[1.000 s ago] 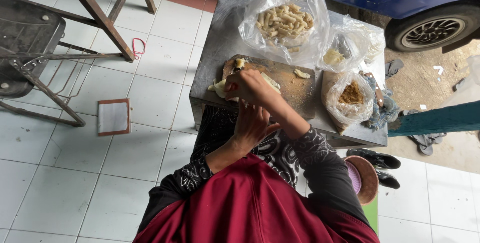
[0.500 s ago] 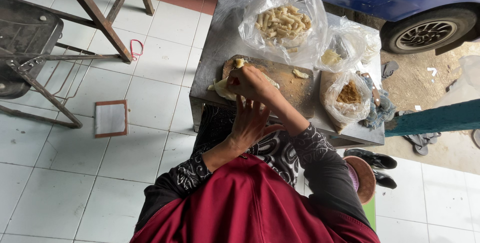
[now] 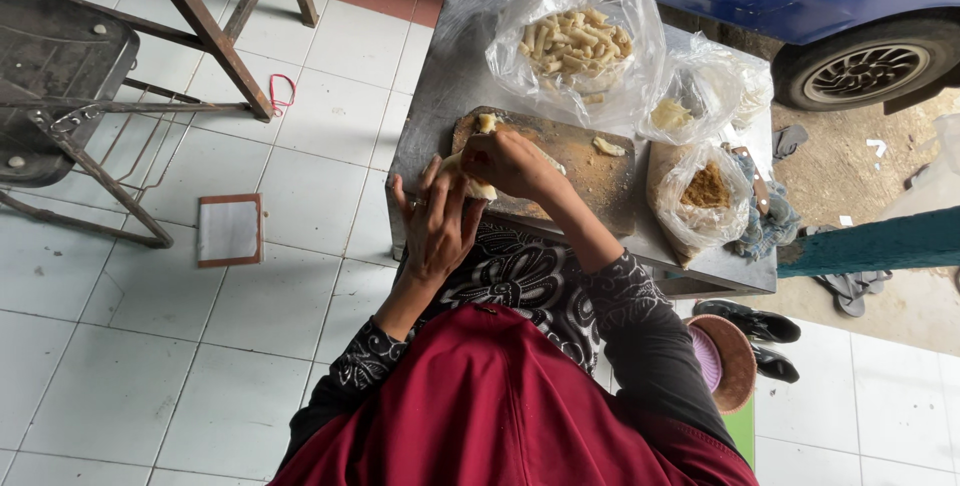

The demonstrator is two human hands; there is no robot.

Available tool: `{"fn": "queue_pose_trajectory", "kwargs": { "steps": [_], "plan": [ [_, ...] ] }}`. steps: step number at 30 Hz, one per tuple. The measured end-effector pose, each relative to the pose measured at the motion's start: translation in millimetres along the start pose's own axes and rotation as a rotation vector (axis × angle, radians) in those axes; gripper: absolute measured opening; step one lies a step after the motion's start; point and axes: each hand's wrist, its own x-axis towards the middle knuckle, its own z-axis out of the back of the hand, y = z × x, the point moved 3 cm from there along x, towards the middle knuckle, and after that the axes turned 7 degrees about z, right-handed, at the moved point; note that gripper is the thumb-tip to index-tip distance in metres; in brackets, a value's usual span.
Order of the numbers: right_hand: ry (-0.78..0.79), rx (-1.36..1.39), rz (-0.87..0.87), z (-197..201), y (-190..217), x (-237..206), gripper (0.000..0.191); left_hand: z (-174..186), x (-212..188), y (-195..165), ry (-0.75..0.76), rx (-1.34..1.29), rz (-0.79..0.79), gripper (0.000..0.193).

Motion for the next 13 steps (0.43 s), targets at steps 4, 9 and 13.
{"fn": "queue_pose_trajectory", "kwargs": {
  "steps": [4,9,13],
  "plan": [
    [-0.039,0.089,-0.062,6.4,4.6,1.9,0.014,7.6,-4.2,-0.9,-0.02,-0.064,0.016,0.037],
    [-0.082,0.001,0.055,1.9,26.8,-14.2,0.023,8.8,-8.8,5.9,-0.046,-0.096,0.017,0.029],
    [-0.134,-0.135,-0.023,-0.6,43.6,-26.1,0.012,7.9,-11.8,10.9,-0.037,-0.09,0.022,0.022]
  ]
}}
